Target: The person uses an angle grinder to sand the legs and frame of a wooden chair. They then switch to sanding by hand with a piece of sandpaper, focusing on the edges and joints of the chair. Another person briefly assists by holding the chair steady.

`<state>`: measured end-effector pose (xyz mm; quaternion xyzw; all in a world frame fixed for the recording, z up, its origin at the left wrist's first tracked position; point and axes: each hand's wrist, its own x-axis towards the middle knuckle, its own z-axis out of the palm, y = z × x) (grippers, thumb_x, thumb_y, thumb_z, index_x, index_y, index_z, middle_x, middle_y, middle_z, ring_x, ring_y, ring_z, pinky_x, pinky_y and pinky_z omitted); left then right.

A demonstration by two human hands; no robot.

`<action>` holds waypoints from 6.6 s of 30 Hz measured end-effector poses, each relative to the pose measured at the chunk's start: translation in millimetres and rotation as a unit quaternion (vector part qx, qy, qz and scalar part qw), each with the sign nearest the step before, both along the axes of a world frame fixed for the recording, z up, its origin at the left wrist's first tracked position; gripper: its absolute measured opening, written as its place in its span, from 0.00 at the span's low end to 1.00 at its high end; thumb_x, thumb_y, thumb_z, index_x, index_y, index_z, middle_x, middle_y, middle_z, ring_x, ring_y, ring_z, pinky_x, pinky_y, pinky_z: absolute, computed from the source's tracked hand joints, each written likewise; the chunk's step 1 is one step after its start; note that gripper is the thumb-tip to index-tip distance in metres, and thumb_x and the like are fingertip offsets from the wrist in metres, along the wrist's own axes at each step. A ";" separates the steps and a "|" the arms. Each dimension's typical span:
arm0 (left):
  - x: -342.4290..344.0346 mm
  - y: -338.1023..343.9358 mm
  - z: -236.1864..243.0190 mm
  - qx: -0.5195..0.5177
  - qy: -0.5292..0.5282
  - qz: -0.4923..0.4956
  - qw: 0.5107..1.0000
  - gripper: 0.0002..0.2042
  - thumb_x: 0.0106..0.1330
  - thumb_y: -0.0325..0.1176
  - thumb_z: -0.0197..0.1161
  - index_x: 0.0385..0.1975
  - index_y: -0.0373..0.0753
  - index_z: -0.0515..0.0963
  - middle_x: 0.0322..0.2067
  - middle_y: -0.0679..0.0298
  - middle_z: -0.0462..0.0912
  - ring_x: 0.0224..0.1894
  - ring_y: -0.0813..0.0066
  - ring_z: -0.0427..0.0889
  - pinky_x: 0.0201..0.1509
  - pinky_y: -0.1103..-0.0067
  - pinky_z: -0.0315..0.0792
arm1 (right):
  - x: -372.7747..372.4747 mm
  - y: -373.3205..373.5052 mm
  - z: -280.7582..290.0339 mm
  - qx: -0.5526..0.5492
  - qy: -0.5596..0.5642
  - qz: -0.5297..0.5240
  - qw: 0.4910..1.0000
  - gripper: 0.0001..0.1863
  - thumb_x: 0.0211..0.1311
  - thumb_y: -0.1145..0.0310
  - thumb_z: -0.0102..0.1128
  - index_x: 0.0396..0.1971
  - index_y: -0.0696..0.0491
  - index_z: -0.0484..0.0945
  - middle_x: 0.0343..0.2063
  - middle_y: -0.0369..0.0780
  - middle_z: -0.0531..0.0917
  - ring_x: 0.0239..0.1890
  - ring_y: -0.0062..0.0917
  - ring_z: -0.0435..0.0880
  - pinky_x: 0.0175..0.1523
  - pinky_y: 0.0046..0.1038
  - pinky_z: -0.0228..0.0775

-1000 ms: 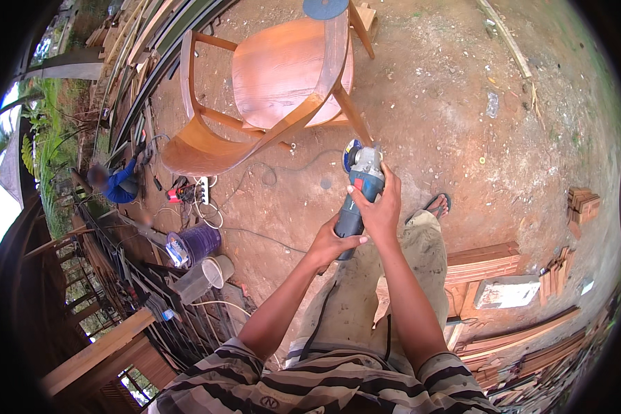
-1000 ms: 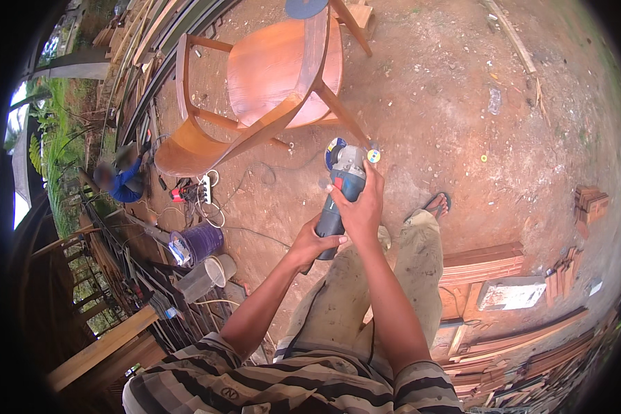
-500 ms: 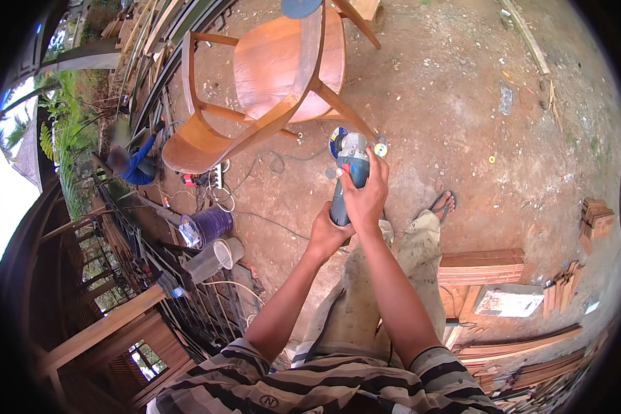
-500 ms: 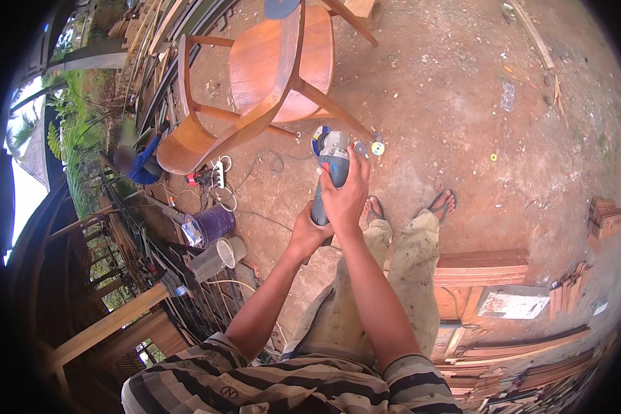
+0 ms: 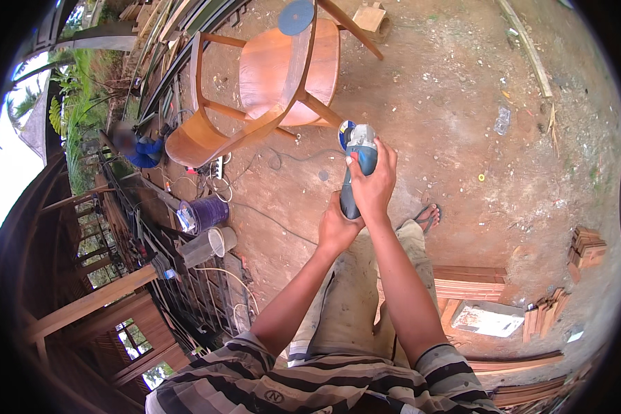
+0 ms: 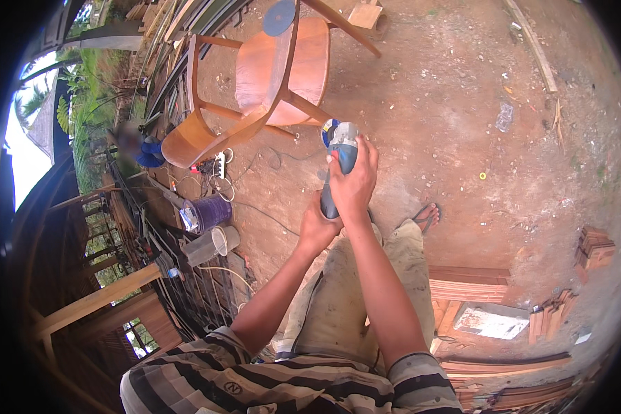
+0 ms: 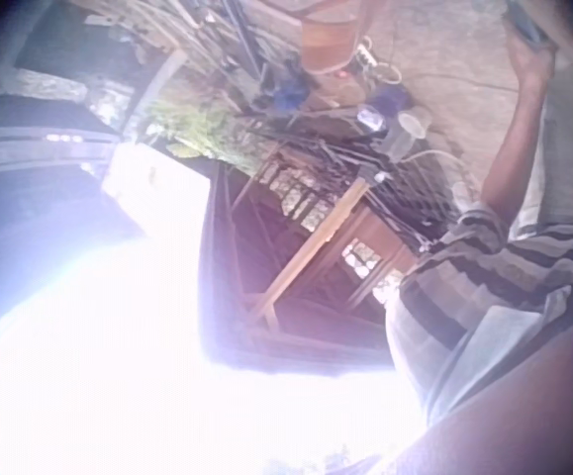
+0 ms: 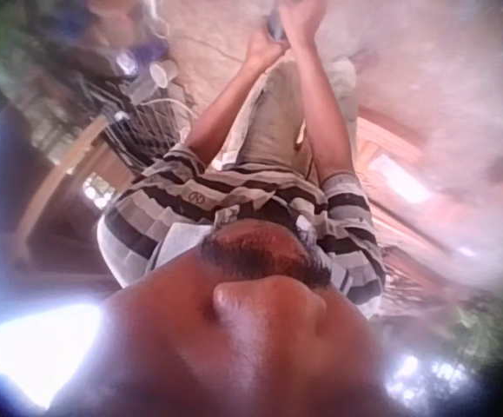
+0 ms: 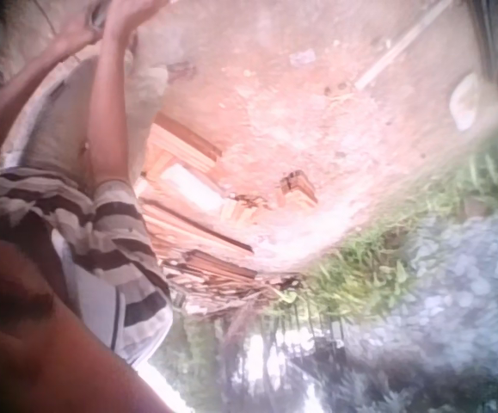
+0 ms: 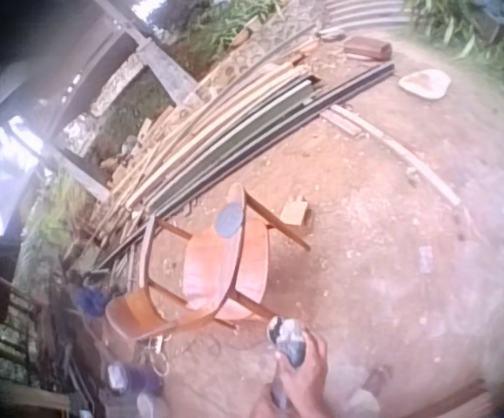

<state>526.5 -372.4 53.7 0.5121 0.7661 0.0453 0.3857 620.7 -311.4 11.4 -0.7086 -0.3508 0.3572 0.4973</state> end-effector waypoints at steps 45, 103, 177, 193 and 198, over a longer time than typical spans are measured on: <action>-0.5 28.4 -7.2 -0.013 -0.072 0.069 0.995 0.34 0.52 0.38 0.79 0.57 0.29 0.71 0.44 0.47 0.83 0.47 0.59 0.85 0.49 0.65 0.78 | 4.1 26.2 18.5 -0.095 0.005 -0.027 0.995 0.36 0.56 0.56 0.78 0.58 0.59 0.71 0.47 0.51 0.81 0.55 0.47 0.80 0.60 0.45 0.71; -1.6 99.5 -24.5 0.079 0.043 0.088 0.992 0.32 0.53 0.33 0.75 0.55 0.25 0.69 0.33 0.52 0.85 0.32 0.66 0.86 0.35 0.72 0.78 | -4.9 85.3 -21.7 -0.138 0.355 0.230 0.895 0.22 0.64 0.58 0.69 0.52 0.56 0.78 0.40 0.40 0.83 0.42 0.23 0.81 0.47 0.30 0.75; 132.5 -47.5 -46.8 -0.416 0.050 -0.248 0.874 0.43 0.66 0.66 0.57 0.76 0.48 0.61 0.74 0.54 0.65 0.73 0.50 0.66 0.68 0.53 0.68 | 32.1 121.8 -30.9 -0.297 0.307 0.270 0.863 0.31 0.59 0.55 0.71 0.52 0.61 0.70 0.38 0.55 0.86 0.40 0.45 0.89 0.46 0.41 0.80; 166.0 149.8 26.3 0.197 0.036 0.022 0.979 0.35 0.73 0.36 0.59 0.76 0.30 0.55 0.74 0.42 0.62 0.76 0.46 0.63 0.75 0.63 0.62 | 117.1 85.3 -6.7 -0.085 0.154 0.181 0.967 0.31 0.62 0.57 0.68 0.59 0.55 0.66 0.37 0.51 0.87 0.38 0.47 0.89 0.42 0.42 0.77; 183.4 164.6 12.3 0.240 -0.062 0.083 0.965 0.34 0.64 0.25 0.59 0.73 0.26 0.61 0.72 0.41 0.65 0.75 0.43 0.62 0.80 0.62 0.54 | 133.5 91.2 -14.9 -0.047 0.110 0.176 0.977 0.26 0.67 0.60 0.62 0.60 0.54 0.66 0.40 0.51 0.87 0.40 0.47 0.89 0.42 0.42 0.77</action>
